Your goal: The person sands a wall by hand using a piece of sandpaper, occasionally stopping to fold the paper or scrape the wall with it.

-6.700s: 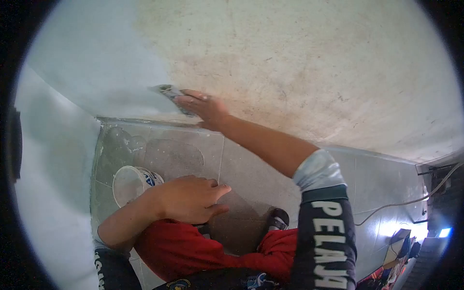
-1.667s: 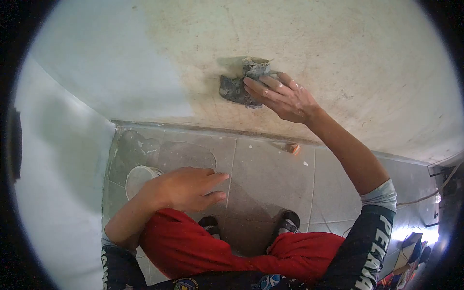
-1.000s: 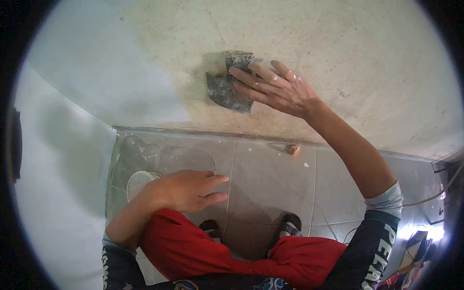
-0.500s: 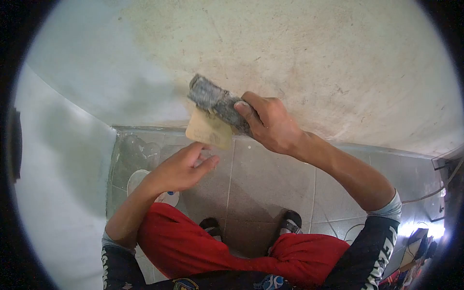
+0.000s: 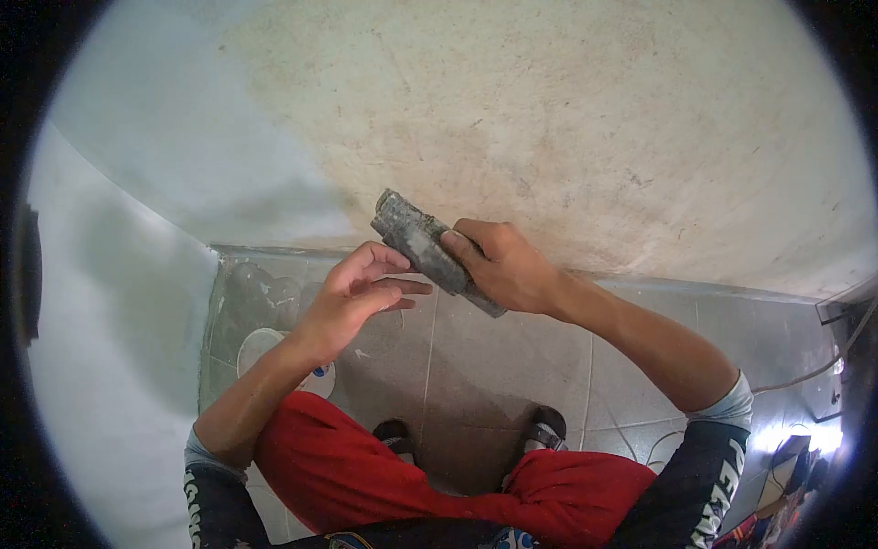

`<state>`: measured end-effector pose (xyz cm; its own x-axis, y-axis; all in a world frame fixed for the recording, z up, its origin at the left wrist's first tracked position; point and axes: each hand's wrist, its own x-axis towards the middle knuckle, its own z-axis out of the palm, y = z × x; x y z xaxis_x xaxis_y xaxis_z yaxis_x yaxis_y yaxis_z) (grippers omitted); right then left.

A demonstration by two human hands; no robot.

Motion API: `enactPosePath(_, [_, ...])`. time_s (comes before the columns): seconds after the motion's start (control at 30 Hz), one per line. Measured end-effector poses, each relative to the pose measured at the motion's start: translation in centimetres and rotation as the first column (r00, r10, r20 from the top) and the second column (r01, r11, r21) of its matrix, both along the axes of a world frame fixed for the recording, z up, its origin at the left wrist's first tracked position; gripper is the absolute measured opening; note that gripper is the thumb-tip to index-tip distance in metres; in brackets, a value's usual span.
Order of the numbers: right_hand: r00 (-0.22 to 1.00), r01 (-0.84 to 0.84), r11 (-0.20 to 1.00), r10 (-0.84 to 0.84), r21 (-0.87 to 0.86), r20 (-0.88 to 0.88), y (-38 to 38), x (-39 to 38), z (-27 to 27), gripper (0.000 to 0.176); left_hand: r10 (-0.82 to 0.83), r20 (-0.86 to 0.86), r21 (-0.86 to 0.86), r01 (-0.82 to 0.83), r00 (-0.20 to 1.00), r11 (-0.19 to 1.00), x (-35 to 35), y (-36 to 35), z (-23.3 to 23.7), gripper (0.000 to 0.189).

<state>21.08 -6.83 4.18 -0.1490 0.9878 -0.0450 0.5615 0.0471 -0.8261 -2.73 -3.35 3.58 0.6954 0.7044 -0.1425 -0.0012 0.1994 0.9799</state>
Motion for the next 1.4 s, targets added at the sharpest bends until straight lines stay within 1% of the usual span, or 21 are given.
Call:
enactPosePath(0.07, [0.999,-0.012,1.000,0.011,-0.024,-0.043,-0.1,-0.1,0.0,0.042,0.043,-0.038,0.038,-0.042,0.998,0.998,0.0,0.2,-0.7,0.022])
enactPosePath(0.13, [0.991,-0.072,0.990,0.056,-0.125,-0.122,-0.3,-0.3,0.6,0.045,0.090,-0.069,0.076,-0.084,0.994,0.994,-0.1,0.4,-1.5,0.019])
enactPosePath(0.2, [0.989,-0.122,0.985,0.111,-0.124,-0.093,-0.3,-0.3,0.2,0.046,0.204,-0.051,0.072,-0.201,0.978,0.977,-0.1,0.7,-1.9,0.022])
enactPosePath(0.27, [0.983,-0.177,0.976,0.170,-0.124,-0.064,-0.1,-0.3,-0.7,0.047,0.232,-0.037,0.088,-0.228,0.972,0.970,0.0,0.6,-1.7,0.024])
enactPosePath(0.33, [0.962,-0.198,0.972,0.168,-0.126,-0.216,0.1,-0.4,-1.6,0.049,0.261,-0.028,0.102,-0.256,0.965,0.961,0.2,0.2,-1.0,0.026])
enactPosePath(0.4, [0.959,-0.197,0.964,0.152,-0.177,-0.239,0.1,-0.1,-1.5,0.050,0.284,-0.014,0.029,-0.283,0.959,0.959,0.3,-0.3,0.2,0.036])
enactPosePath(0.53, [0.949,-0.150,0.956,0.068,-0.253,-0.308,-0.2,-0.9,0.0,0.050,0.301,-0.038,0.070,-0.298,0.953,0.952,-0.2,-0.1,-0.4,0.043])
enactPosePath(0.57, [0.949,-0.151,0.956,0.068,-0.253,-0.308,-0.1,-1.2,-0.1,0.050,0.286,-0.072,0.091,-0.279,0.956,0.956,-0.3,-0.1,-0.3,0.042])
enactPosePath(0.63, [0.950,-0.245,0.948,0.193,-0.203,-0.244,0.1,-1.6,-0.3,0.047,0.268,-0.106,0.113,-0.256,0.958,0.960,-0.4,0.0,-0.2,0.043])
enactPosePath(0.7, [0.950,-0.248,0.948,0.197,-0.200,-0.243,0.0,-1.8,-0.2,0.045,0.162,-0.091,0.147,-0.148,0.983,0.978,-0.5,0.3,-0.5,0.039])
enactPosePath(0.83, [0.948,-0.273,0.944,0.230,-0.188,-0.222,-0.2,-1.5,0.1,0.042,0.158,-0.077,0.132,-0.147,0.984,0.980,-0.4,-0.3,0.1,0.035])
enactPosePath(0.93, [0.956,-0.271,0.938,0.236,-0.217,-0.175,0.0,-1.3,-0.4,0.041,0.125,-0.126,0.126,-0.109,0.984,0.986,-0.5,-0.3,0.3,0.038])
enactPosePath(1.03, [0.945,-0.290,0.945,0.258,-0.149,-0.201,0.0,-1.5,-1.0,0.039,0.088,-0.105,0.135,-0.074,0.991,0.988,-0.8,0.0,-0.4,0.037])
enactPosePath(1.1, [0.933,-0.298,0.947,0.261,-0.122,-0.247,-0.1,-1.5,-1.1,0.038,0.045,-0.148,0.160,-0.021,0.988,0.987,-0.9,0.2,-0.7,0.041])
enactPosePath(1.17, [0.918,-0.305,0.948,0.267,-0.094,-0.292,-0.1,-1.3,-0.9,0.037,0.068,-0.133,0.175,-0.044,0.989,0.984,-0.5,0.0,-1.0,0.038])
enactPosePath(1.23, [0.967,-0.246,0.966,0.239,-0.074,-0.088,0.1,-0.6,0.2,0.034,0.092,-0.117,0.192,-0.068,0.989,0.979,-0.4,0.3,-1.4,0.035])
enactPosePath(1.27, [0.967,-0.248,0.966,0.241,-0.073,-0.086,0.3,-0.1,0.8,0.034,0.151,-0.131,0.162,-0.129,0.980,0.978,-0.6,0.6,-1.9,0.030])
enactPosePath(1.3, [0.989,-0.150,0.980,0.149,0.129,0.016,0.5,0.6,1.4,0.032,0.213,-0.146,0.130,-0.195,0.966,0.972,-0.7,0.8,-2.2,0.026])
enactPosePath(1.33, [0.994,-0.071,0.940,0.040,0.334,0.098,0.8,1.3,2.1,0.032,0.222,-0.141,0.128,-0.205,0.965,0.970,-0.7,0.8,-2.2,0.026])
enactPosePath(1.37, [0.966,-0.087,0.805,-0.076,0.587,0.248,1.1,2.2,3.1,0.034,0.234,-0.142,0.140,-0.214,0.962,0.967,-0.7,0.8,-2.0,0.022])
enactPosePath(1.4, [0.910,-0.154,0.598,-0.224,0.787,0.349,1.2,3.0,4.3,0.039,0.249,-0.139,0.155,-0.228,0.958,0.961,-0.6,0.8,-1.9,0.019])
